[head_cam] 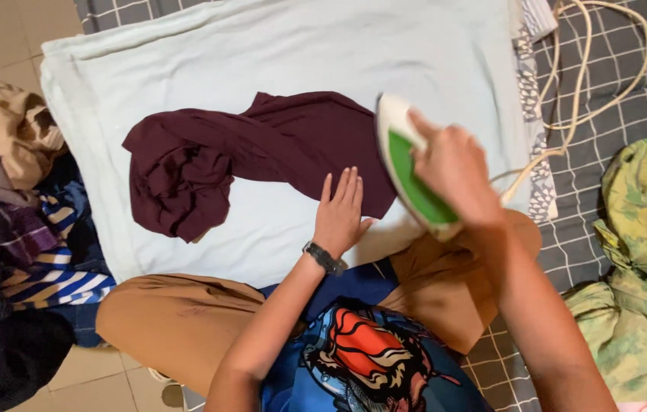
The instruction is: The person irons a maroon t-shirt on a bed using a green and white iron. They repeatedly smooth the fabric, reposition the shirt, and iron different sections including the sleeves and body.
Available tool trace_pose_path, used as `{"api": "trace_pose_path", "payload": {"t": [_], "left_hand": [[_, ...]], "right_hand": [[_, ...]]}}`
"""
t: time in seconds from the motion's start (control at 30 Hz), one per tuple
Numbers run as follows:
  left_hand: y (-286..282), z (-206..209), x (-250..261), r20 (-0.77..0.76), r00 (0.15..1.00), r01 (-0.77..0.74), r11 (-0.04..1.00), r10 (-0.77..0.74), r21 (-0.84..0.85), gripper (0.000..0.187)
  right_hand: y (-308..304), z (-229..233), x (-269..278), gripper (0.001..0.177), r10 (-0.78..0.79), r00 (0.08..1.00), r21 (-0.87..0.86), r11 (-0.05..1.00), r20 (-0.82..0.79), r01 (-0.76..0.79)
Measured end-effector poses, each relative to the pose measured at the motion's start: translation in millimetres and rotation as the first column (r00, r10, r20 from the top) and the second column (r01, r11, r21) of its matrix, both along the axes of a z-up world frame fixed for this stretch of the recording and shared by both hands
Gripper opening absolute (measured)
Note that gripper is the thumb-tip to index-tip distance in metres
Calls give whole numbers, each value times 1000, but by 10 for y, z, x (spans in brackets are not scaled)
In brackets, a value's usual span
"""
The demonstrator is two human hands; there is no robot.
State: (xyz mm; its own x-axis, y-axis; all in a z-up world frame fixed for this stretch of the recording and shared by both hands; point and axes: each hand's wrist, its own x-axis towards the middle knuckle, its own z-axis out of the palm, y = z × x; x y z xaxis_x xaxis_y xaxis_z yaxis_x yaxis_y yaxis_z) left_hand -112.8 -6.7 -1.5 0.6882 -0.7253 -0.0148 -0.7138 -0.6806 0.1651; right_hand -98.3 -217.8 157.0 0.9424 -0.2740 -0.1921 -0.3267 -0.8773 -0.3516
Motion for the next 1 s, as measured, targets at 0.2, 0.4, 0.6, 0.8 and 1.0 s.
{"api": "trace_pose_path", "payload": {"t": [0.2,0.4,0.6,0.8,1.0], "left_hand": [[225,-92,79,-18,989,-145,971,144,-188,94],[210,-217,40,-4,989,-145,980,146,-137,90],[235,-191,60,-26,988,-152,970,149,-191,90],[216,-173,83,-62,989,-147,966,136,-214,89],[199,-233,76,-54,989,-148,965,140,-218,87]], "right_hand": [[555,-547,156,67,148,988,-69,986,-31,-150],[547,-963,892,65,88,991,-142,987,97,-74],[511,-884,531,65,194,979,-158,970,60,-182],[552,-726,138,68,92,985,-26,995,-148,-97],[586,-1020,717,71,132,982,-171,979,133,-108]]}}
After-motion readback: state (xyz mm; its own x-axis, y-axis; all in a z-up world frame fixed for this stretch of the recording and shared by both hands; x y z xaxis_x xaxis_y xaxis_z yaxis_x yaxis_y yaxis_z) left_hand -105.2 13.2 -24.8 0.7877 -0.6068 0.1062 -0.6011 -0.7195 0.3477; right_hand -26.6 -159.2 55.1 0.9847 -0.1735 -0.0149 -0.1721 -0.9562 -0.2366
